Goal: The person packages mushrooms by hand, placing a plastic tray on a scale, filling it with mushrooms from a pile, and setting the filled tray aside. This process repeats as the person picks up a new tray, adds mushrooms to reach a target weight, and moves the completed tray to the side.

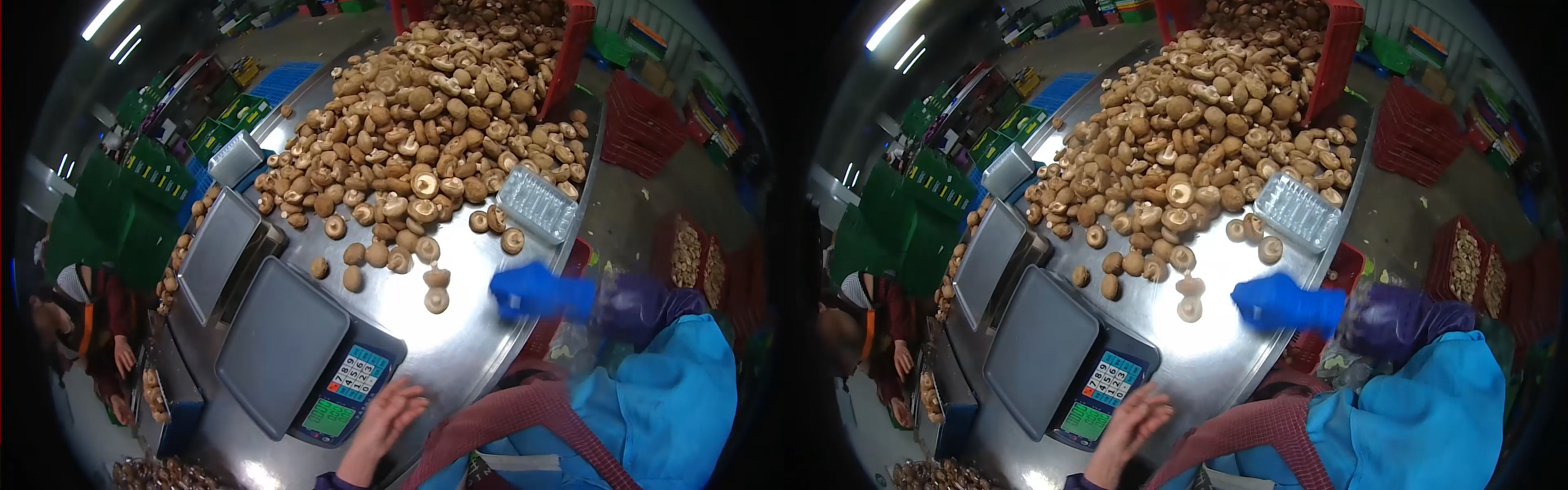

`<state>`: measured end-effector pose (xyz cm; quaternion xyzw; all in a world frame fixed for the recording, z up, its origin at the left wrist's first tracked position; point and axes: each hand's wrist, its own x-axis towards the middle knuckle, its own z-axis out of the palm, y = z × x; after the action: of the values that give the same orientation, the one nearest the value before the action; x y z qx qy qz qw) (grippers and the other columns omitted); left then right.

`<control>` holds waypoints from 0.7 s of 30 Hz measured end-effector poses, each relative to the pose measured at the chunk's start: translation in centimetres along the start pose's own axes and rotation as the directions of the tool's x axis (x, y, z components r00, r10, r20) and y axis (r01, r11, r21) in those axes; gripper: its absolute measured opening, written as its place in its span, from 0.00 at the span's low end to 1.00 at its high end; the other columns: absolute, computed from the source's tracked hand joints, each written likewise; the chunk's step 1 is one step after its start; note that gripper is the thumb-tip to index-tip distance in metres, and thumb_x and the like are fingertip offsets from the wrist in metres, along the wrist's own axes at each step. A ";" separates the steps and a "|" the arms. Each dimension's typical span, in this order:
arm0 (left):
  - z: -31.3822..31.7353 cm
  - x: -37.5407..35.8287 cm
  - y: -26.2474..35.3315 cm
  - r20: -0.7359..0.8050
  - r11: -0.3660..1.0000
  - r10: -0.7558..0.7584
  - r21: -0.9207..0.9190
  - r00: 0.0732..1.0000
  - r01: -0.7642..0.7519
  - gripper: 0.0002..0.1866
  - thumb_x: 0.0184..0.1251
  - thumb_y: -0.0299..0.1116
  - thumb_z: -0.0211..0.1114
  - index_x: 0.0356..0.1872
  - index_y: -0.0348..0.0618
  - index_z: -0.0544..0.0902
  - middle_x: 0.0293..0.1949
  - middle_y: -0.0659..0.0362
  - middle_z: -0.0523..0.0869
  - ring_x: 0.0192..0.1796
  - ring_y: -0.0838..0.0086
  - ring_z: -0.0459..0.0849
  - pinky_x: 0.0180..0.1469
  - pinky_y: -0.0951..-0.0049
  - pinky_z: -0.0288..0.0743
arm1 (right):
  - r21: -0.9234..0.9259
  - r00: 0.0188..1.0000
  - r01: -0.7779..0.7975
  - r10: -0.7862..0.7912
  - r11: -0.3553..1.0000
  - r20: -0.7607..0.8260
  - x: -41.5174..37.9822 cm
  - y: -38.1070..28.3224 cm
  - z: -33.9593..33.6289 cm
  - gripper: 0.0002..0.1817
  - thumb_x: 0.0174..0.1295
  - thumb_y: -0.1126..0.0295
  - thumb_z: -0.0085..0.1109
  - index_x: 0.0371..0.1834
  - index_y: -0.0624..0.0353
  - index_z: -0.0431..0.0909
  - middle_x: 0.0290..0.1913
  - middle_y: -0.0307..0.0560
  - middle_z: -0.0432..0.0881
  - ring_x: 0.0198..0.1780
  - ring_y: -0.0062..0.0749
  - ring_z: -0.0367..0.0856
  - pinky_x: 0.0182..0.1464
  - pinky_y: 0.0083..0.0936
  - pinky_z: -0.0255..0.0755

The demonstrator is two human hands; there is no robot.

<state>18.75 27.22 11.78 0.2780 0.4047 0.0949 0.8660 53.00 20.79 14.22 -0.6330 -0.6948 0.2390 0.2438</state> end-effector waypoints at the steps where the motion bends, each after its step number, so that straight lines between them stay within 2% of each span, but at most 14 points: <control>1: 0.6 0.6 -1.2 0.086 0.997 -0.048 -0.050 0.995 0.053 0.26 0.64 0.32 0.55 0.61 0.39 0.58 0.55 0.44 0.70 0.51 0.59 0.77 0.53 0.69 0.74 | -0.061 0.981 0.185 -0.181 0.981 0.071 -0.7 0.6 3.3 0.03 0.50 0.69 0.51 0.29 0.51 0.71 0.25 0.41 0.74 0.28 0.37 0.78 0.24 0.32 0.71; 2: 1.2 1.1 -2.0 0.080 0.998 -0.045 -0.049 0.996 0.049 0.26 0.64 0.32 0.55 0.61 0.39 0.58 0.55 0.44 0.70 0.51 0.59 0.77 0.53 0.69 0.74 | -0.106 0.930 0.318 -0.288 0.942 0.229 -1.0 -0.7 4.1 0.05 0.50 0.67 0.52 0.30 0.51 0.71 0.26 0.40 0.74 0.30 0.36 0.78 0.24 0.32 0.71; 3: 1.8 1.8 -2.6 0.113 0.976 -0.075 -0.195 0.991 0.096 0.26 0.65 0.32 0.54 0.62 0.40 0.56 0.55 0.43 0.70 0.52 0.58 0.76 0.54 0.68 0.74 | -0.045 0.893 0.398 -0.376 0.916 0.248 -1.5 -0.6 5.9 0.05 0.49 0.66 0.53 0.30 0.51 0.70 0.27 0.40 0.73 0.32 0.36 0.78 0.25 0.33 0.72; 4: 2.3 2.6 -3.0 0.150 0.931 -0.099 -0.335 0.984 0.145 0.26 0.66 0.31 0.53 0.63 0.41 0.54 0.55 0.43 0.69 0.53 0.57 0.76 0.55 0.67 0.73 | -0.078 0.873 0.370 -0.318 0.926 0.371 -1.4 -0.3 7.6 0.06 0.49 0.67 0.52 0.31 0.51 0.70 0.28 0.41 0.73 0.31 0.36 0.78 0.25 0.34 0.73; 6: 2.7 5.3 -2.9 0.067 0.907 -0.117 -0.400 0.991 0.134 0.26 0.67 0.28 0.49 0.63 0.41 0.49 0.55 0.39 0.67 0.54 0.55 0.74 0.54 0.67 0.74 | -0.153 0.886 0.376 -0.305 0.914 0.350 -0.3 1.0 9.0 0.07 0.49 0.66 0.52 0.31 0.51 0.71 0.29 0.41 0.73 0.30 0.36 0.78 0.24 0.33 0.73; 8: 2.7 9.0 -2.0 -0.091 0.905 -0.007 -0.425 0.996 -0.032 0.29 0.65 0.23 0.48 0.64 0.40 0.47 0.55 0.33 0.64 0.53 0.52 0.74 0.52 0.68 0.77 | -0.185 0.917 0.372 -0.330 0.910 0.223 2.0 2.8 9.5 0.07 0.49 0.66 0.52 0.32 0.51 0.71 0.29 0.41 0.73 0.28 0.36 0.78 0.22 0.33 0.72; 10: 3.6 12.6 0.8 -0.264 0.935 0.119 -0.295 0.957 -0.197 0.29 0.64 0.18 0.43 0.64 0.38 0.43 0.55 0.33 0.63 0.56 0.51 0.71 0.52 0.63 0.76 | -0.240 0.902 0.431 -0.424 0.870 0.082 4.9 5.3 9.7 0.06 0.49 0.72 0.51 0.32 0.51 0.72 0.27 0.40 0.73 0.25 0.35 0.77 0.20 0.31 0.70; 12: 3.1 17.0 3.0 -0.331 0.920 0.189 -0.269 0.925 -0.284 0.31 0.60 0.15 0.43 0.64 0.37 0.43 0.55 0.32 0.62 0.56 0.51 0.71 0.54 0.61 0.75 | -0.313 0.917 0.386 -0.397 0.868 0.032 8.1 7.1 8.2 0.06 0.49 0.73 0.51 0.30 0.51 0.72 0.25 0.39 0.73 0.24 0.35 0.76 0.19 0.30 0.69; 14: 3.4 20.8 5.2 -0.315 0.922 0.213 -0.248 0.925 -0.297 0.32 0.58 0.14 0.43 0.64 0.36 0.43 0.55 0.32 0.62 0.54 0.51 0.72 0.54 0.63 0.75 | -0.391 0.937 0.325 -0.350 0.861 0.006 10.4 8.7 6.8 0.05 0.48 0.73 0.51 0.29 0.51 0.72 0.24 0.39 0.72 0.24 0.35 0.76 0.18 0.29 0.69; 15: 3.5 22.4 6.4 -0.226 0.919 0.252 -0.248 0.941 -0.306 0.32 0.58 0.14 0.43 0.63 0.32 0.42 0.55 0.33 0.62 0.52 0.54 0.74 0.54 0.65 0.75 | -0.418 0.931 0.303 -0.360 0.856 -0.064 11.4 9.3 5.9 0.04 0.47 0.73 0.52 0.27 0.51 0.72 0.24 0.39 0.73 0.24 0.34 0.76 0.18 0.30 0.69; 16: 3.7 23.6 7.0 -0.227 0.919 0.253 -0.248 0.940 -0.307 0.32 0.58 0.14 0.43 0.63 0.32 0.42 0.55 0.33 0.62 0.52 0.54 0.74 0.54 0.65 0.75 | -0.404 0.919 0.304 -0.378 0.863 -0.114 12.1 9.9 4.6 0.04 0.48 0.73 0.51 0.28 0.51 0.72 0.24 0.40 0.73 0.24 0.34 0.77 0.18 0.29 0.69; 18: 6.0 23.4 8.9 -0.172 0.922 0.205 -0.298 0.964 -0.249 0.30 0.59 0.17 0.45 0.62 0.29 0.43 0.54 0.33 0.63 0.50 0.57 0.75 0.52 0.67 0.76 | -0.445 0.941 0.258 -0.327 0.858 -0.084 13.2 10.0 2.2 0.05 0.47 0.72 0.52 0.29 0.51 0.72 0.25 0.40 0.71 0.24 0.34 0.75 0.17 0.31 0.66; 20: 6.8 22.4 9.0 -0.126 0.934 0.208 -0.268 0.970 -0.235 0.31 0.60 0.19 0.46 0.62 0.27 0.43 0.54 0.34 0.64 0.47 0.58 0.77 0.50 0.68 0.76 | -0.412 0.923 0.326 -0.381 0.851 -0.057 12.9 9.7 1.3 0.06 0.48 0.71 0.51 0.30 0.50 0.72 0.25 0.41 0.72 0.25 0.35 0.77 0.18 0.31 0.68; 21: 7.0 21.6 8.9 -0.162 0.928 0.140 -0.321 0.977 -0.187 0.23 0.61 0.21 0.46 0.56 0.27 0.51 0.53 0.36 0.67 0.47 0.56 0.77 0.50 0.68 0.77 | -0.383 0.900 0.389 -0.434 0.838 -0.037 12.7 9.8 1.3 0.06 0.50 0.71 0.51 0.32 0.49 0.73 0.26 0.43 0.73 0.26 0.37 0.78 0.18 0.30 0.69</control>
<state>38.71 40.15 6.42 0.1526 0.4164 0.2529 0.8599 58.62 34.22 7.35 -0.5163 -0.8304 0.0079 0.2092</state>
